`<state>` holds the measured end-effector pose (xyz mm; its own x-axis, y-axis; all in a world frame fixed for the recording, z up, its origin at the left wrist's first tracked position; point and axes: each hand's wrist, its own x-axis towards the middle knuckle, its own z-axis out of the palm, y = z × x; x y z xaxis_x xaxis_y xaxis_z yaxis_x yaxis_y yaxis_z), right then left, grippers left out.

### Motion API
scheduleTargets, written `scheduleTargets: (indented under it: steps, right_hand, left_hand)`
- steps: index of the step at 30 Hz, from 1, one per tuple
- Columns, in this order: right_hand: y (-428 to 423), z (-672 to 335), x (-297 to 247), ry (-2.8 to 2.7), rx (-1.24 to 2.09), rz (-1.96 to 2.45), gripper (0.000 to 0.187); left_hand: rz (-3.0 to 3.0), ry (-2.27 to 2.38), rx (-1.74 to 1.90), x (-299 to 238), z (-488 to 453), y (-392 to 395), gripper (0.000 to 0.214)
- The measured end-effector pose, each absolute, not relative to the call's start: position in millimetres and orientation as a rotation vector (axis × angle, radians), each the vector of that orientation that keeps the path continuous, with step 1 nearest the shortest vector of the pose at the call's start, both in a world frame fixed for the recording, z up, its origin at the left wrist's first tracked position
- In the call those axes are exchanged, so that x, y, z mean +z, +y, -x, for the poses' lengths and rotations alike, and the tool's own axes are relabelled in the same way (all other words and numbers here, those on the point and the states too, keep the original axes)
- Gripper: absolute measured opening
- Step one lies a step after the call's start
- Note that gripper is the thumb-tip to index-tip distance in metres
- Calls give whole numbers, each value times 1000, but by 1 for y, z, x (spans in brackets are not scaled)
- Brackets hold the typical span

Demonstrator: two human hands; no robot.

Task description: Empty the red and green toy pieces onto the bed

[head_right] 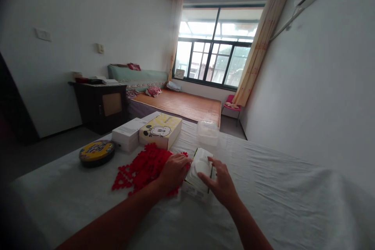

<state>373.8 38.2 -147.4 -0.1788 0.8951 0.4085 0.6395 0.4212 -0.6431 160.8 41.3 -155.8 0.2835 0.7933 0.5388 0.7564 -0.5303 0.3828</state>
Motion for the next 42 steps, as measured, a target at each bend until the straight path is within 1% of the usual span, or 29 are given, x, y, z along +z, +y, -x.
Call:
scheduleTargets:
  steps: [3, 5, 10, 16, 18, 20, 24, 27, 30, 33, 37, 39, 42]
  right_hand:
    - [29, -366, -157, -1945, 234, 1259, 53]
    - [27, -361, -157, -1935, 215, 1229, 48]
    - [31, -366, -157, -1767, 546, 1196, 53]
    - [37, -385, -149, -1309, 1068, 1027, 57]
    - [40, -393, -147, -1181, 1173, 955, 57]
    - [45, -402, -147, -1118, 1200, 911, 54]
    - [57, -420, -154, -1016, 1139, 874, 42]
    - [61, -429, -154, -911, 1129, 874, 39]
    - [57, -434, -149, -881, 1126, 866, 37]
    - [49, -444, -148, -949, 1072, 928, 45]
    - [38, -462, -166, -1126, 773, 1277, 62]
    - [36, -469, -178, -1231, 626, 1374, 63]
    - [36, -474, -190, -1366, 459, 1391, 62]
  left_hand:
    - [-2479, 1535, 1078, -156, -163, 39, 32]
    - [-2475, 1560, 1077, -157, -163, 38, 31]
    - [-2477, 1582, 1045, -159, -161, 41, 38]
    - [-2461, 1587, 1049, -159, -159, 45, 40]
    - [-2455, 1588, 1038, -159, -159, 44, 37]
    - [-2455, 1586, 1026, -159, -159, 44, 34]
    - [-2472, 1594, 1018, -158, -162, 43, 28]
    - [-2509, 1628, 981, -151, -166, 39, 27]
    - [-2556, 1697, 868, -140, -167, 29, 26]
    - [-2528, 1754, 724, -132, -161, 18, 22]
    - [-2336, 1788, 543, -131, -153, 15, 18]
    - [-2299, 1791, 481, -131, -154, 22, 16]
    - [-2272, 1795, 368, -128, -163, 39, 16]
